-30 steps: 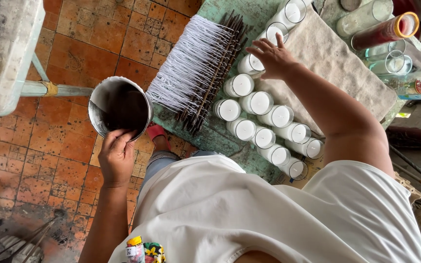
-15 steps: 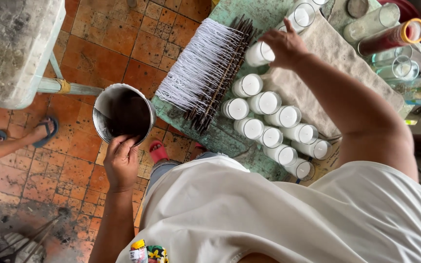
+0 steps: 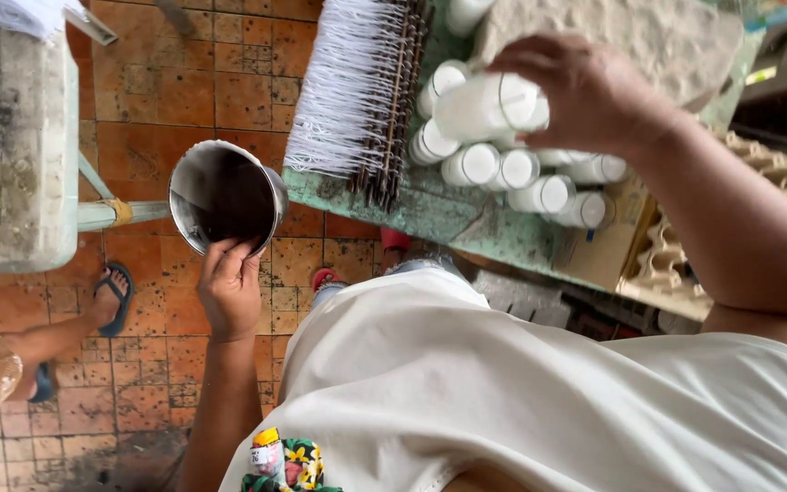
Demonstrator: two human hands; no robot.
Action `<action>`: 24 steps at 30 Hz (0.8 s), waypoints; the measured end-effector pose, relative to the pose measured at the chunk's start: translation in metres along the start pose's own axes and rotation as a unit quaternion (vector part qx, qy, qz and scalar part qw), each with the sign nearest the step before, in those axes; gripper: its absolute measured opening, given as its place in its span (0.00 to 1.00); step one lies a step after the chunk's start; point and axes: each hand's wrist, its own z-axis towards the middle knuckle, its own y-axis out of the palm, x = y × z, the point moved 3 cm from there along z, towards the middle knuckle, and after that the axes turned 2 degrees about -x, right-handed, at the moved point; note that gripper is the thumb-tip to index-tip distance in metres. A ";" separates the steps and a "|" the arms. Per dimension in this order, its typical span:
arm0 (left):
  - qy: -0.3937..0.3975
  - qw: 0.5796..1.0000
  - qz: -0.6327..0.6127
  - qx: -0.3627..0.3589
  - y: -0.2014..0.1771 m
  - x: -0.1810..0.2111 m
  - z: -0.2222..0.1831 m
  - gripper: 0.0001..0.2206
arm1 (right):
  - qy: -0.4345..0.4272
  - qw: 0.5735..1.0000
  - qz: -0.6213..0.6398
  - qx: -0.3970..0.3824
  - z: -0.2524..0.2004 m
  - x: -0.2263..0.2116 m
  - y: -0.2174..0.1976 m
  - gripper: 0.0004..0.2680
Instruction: Scooping liquid wax from a large melting vat and pouring it into small glass jars arranged on a table.
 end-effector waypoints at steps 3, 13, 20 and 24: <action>0.002 1.000 -0.013 -0.018 -0.006 -0.014 -0.002 0.03 | 0.081 0.991 0.075 -0.071 -0.028 -0.052 0.021 0.30; 0.058 0.995 -0.013 -0.079 -0.020 -0.026 -0.014 0.03 | 0.249 0.948 0.156 -0.120 -0.060 -0.111 0.253 0.32; 0.083 0.991 -0.035 -0.099 -0.028 -0.028 -0.024 0.03 | 0.310 0.938 0.143 -0.053 -0.049 -0.107 0.319 0.35; 0.083 0.990 -0.042 -0.105 -0.031 -0.029 -0.028 0.04 | 0.329 0.929 0.166 -0.030 -0.046 -0.106 0.311 0.34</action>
